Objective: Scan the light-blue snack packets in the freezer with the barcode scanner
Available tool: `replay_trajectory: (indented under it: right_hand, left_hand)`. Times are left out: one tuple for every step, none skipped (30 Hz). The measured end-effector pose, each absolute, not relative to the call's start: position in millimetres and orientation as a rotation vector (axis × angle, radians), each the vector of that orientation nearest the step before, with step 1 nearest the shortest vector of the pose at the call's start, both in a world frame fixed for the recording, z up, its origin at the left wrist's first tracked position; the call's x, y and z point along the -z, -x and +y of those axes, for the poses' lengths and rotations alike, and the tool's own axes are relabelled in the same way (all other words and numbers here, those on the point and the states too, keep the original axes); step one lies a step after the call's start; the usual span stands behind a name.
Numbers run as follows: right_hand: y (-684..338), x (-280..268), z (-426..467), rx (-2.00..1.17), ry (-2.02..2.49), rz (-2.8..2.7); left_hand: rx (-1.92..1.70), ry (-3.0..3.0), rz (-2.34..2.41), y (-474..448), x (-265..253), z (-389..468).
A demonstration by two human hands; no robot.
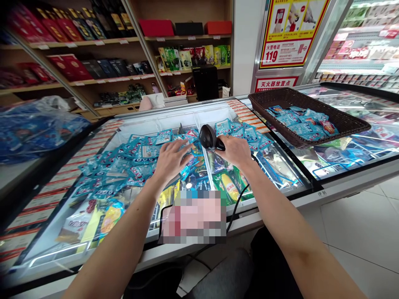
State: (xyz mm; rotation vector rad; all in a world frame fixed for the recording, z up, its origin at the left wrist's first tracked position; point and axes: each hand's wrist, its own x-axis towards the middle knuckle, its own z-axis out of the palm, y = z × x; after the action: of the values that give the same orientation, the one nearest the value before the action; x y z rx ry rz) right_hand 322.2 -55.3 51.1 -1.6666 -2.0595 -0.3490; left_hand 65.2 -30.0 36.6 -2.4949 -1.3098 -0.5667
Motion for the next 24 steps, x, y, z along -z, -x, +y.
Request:
replay_trajectory:
  right_hand:
    - [-322.6,-51.3,-54.8,0.34,1.676,-2.053]
    - [-323.1,-51.5,-54.4,0.33,1.688,-2.044]
    - [-323.6,-51.7,-54.0,0.322,1.701,-2.033]
    - [-324.1,-52.0,-53.8,0.316,1.711,-2.022]
    - [-324.6,-52.3,-53.6,0.313,1.717,-2.012]
    - [-325.2,-52.5,-53.5,0.312,1.722,-2.004]
    - [-325.8,-52.6,-53.3,0.313,1.727,-1.999]
    - [-326.6,-52.7,-53.2,0.315,1.734,-1.992]
    - [-327.5,-52.6,-53.2,0.316,1.746,-1.982]
    - [-328.6,-52.4,-53.1,0.317,1.761,-1.969]
    - [-329.7,-52.2,-53.0,0.318,1.776,-1.954]
    - [-331.0,-51.9,-53.1,0.319,1.785,-1.941]
    - [-332.2,-51.6,-53.1,0.319,1.787,-1.931]
    - [-333.3,-51.4,-53.3,0.318,1.788,-1.923]
    - [-334.3,-51.2,-53.6,0.317,1.789,-1.915]
    - [-335.0,-51.3,-53.9,0.316,1.794,-1.908]
    - [-335.5,-51.5,-54.2,0.314,1.801,-1.899]
    - [-335.8,-52.1,-54.5,0.31,1.81,-1.893]
    - [-335.8,-53.0,-54.7,0.305,1.817,-1.886]
    - [-335.7,-54.3,-54.9,0.303,1.819,-1.88]
    - [-335.7,-55.9,-55.0,0.3,1.815,-1.872]
    - [-335.8,-57.8,-55.1,0.299,1.805,-1.863]
    - [-336.2,-59.9,-55.1,0.297,1.794,-1.85]
    - [-337.1,-62.1,-55.1,0.294,1.783,-1.834]
  left_hand:
    - [0.541,2.556,-1.263,-66.1,-33.6,-28.6]
    - [0.527,2.589,-1.25,-66.5,-30.8,-27.1]
    - [0.525,2.6,-1.258,-66.4,-28.4,-25.6]
    - [0.529,2.593,-1.276,-65.9,-26.5,-24.1]
    - [0.535,2.578,-1.293,-65.0,-25.1,-22.9]
    - [0.538,2.559,-1.304,-64.0,-24.1,-21.8]
    - [0.538,2.539,-1.312,-63.0,-23.5,-21.1]
    - [0.537,2.517,-1.322,-62.1,-23.1,-20.6]
    - [0.534,2.497,-1.33,-61.5,-22.9,-20.4]
    - [0.529,2.478,-1.338,-61.1,-22.8,-20.4]
    - [0.52,2.462,-1.341,-61.0,-22.8,-20.5]
    - [0.508,2.448,-1.34,-61.1,-22.9,-20.8]
    - [0.493,2.438,-1.334,-61.5,-23.1,-21.1]
    - [0.475,2.432,-1.323,-62.1,-23.5,-21.5]
    - [0.457,2.429,-1.313,-62.9,-23.9,-21.8]
    - [0.441,2.427,-1.305,-63.8,-24.5,-21.9]
    - [0.428,2.423,-1.302,-64.7,-25.2,-22.0]
    - [0.418,2.418,-1.302,-65.6,-25.8,-21.8]
    - [0.41,2.413,-1.303,-66.5,-26.6,-21.5]
    - [0.405,2.407,-1.305,-67.2,-27.4,-21.0]
    - [0.403,2.401,-1.308,-67.9,-28.3,-20.4]
    - [0.403,2.395,-1.314,-68.6,-29.4,-19.9]
    - [0.403,2.389,-1.324,-69.2,-30.7,-19.4]
    - [0.402,2.385,-1.334,-70.0,-32.3,-19.0]
